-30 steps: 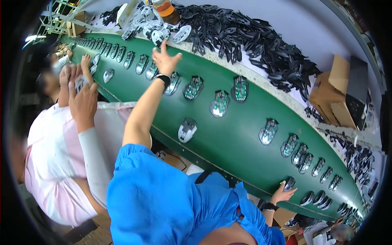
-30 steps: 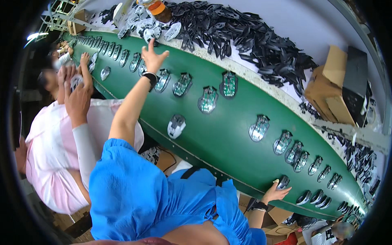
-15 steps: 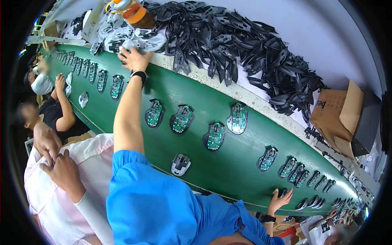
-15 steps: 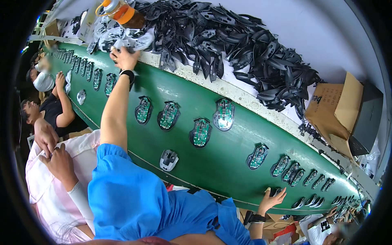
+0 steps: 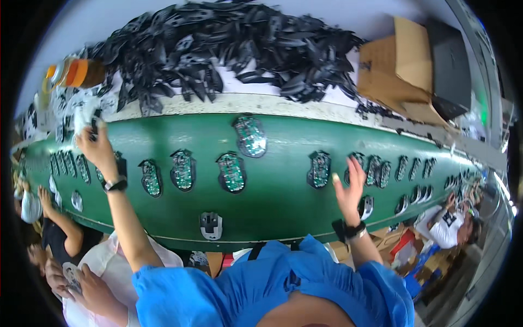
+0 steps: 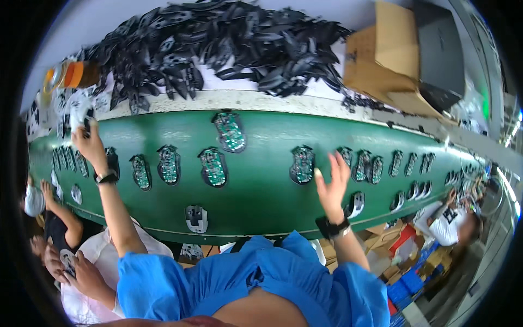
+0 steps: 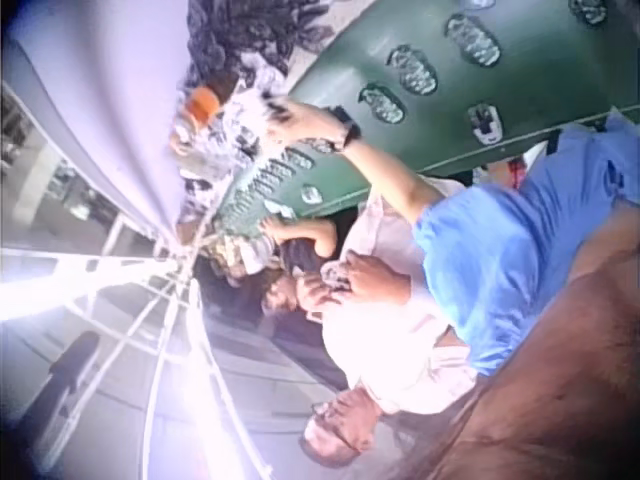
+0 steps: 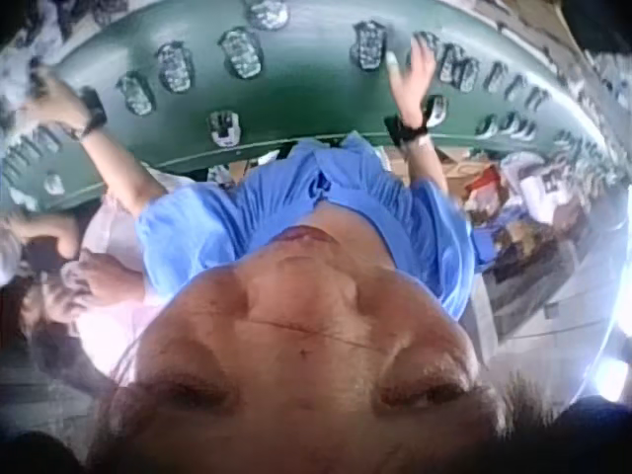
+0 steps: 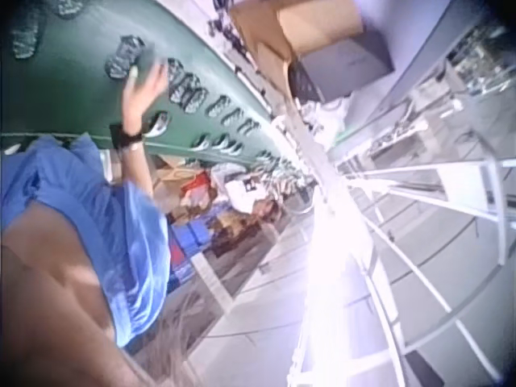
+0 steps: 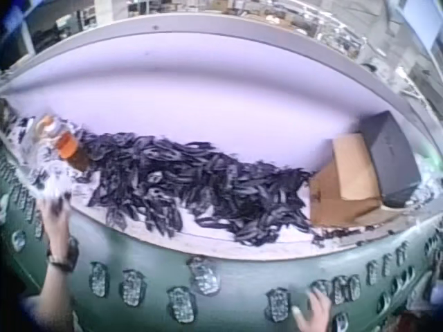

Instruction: The person assembles small electronic devices on a green conveyor belt. They pick up a white plastic housing and a black rubber component, fit them together, and place the finished unit on the belt. The process is repeated continuously with new parts.

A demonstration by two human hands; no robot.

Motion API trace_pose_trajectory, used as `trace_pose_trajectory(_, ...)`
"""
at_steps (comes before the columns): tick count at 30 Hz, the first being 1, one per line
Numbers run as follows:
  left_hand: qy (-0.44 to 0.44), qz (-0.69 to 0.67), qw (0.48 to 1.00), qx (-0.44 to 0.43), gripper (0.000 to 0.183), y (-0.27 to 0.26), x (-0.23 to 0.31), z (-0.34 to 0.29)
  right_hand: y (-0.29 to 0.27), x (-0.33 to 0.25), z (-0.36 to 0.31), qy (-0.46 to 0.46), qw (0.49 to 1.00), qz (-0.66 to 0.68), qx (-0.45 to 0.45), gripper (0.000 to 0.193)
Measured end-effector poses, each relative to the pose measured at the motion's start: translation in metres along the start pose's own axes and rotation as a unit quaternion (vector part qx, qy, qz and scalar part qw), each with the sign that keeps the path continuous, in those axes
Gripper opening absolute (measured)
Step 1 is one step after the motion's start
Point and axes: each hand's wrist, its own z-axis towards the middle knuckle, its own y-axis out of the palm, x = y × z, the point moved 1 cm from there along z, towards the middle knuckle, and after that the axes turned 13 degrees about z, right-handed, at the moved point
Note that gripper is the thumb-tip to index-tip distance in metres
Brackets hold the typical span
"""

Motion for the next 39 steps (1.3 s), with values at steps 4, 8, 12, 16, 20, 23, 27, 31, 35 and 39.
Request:
trace_pose_trajectory(4, 0.164, -0.178, 0.947, -0.210, 0.033, -0.084, 0.167, -0.101, 0.032, -0.003, 0.102, -0.009, 0.982, 0.185, -0.018, 0.041)
trace_pose_trajectory(8, 0.317, -0.207, 0.859, -0.344, 0.036, -0.142, 0.278, -0.207, 0.059, -0.022, 0.202, -0.021, 0.977, 0.209, 0.045, 0.038)
trace_pose_trajectory(12, 0.348, -0.118, 0.842, -0.395, 0.013, -0.152, 0.289, -0.308, 0.078, -0.026, 0.245, -0.178, 0.981, 0.030, 0.074, 0.040)
trace_pose_trajectory(16, 0.394, -0.111, 0.821, -0.398, 0.032, -0.172, 0.282, -0.321, 0.065, -0.021, 0.242, -0.242, 0.967, -0.076, -0.004, 0.036)
trace_pose_trajectory(20, 0.397, -0.158, 0.819, -0.383, 0.049, -0.160, 0.265, -0.334, 0.048, -0.007, 0.227, -0.386, 0.912, -0.117, 0.074, 0.025)
trace_pose_trajectory(23, 0.316, -0.152, 0.860, -0.369, 0.075, -0.146, 0.275, -0.331, 0.036, 0.005, 0.212, -0.401, 0.906, -0.118, 0.062, 0.029)
trace_pose_trajectory(27, 0.307, -0.146, 0.849, -0.403, 0.081, -0.141, 0.282, -0.346, 0.032, 0.016, 0.192, -0.381, 0.907, -0.170, 0.059, 0.034)
trace_pose_trajectory(31, 0.275, -0.126, 0.857, -0.416, 0.083, -0.152, 0.279, -0.349, 0.026, 0.020, 0.182, -0.343, 0.918, -0.191, 0.057, 0.036)
trace_pose_trajectory(35, 0.108, -0.166, 0.908, -0.369, 0.091, -0.174, 0.259, -0.361, -0.007, -0.003, 0.146, -0.392, 0.913, -0.077, 0.086, 0.034)
trace_pose_trajectory(39, -0.069, -0.255, 0.883, -0.388, 0.067, -0.189, 0.242, -0.368, -0.028, 0.017, 0.038, -0.367, 0.929, -0.057, 0.008, 0.029)
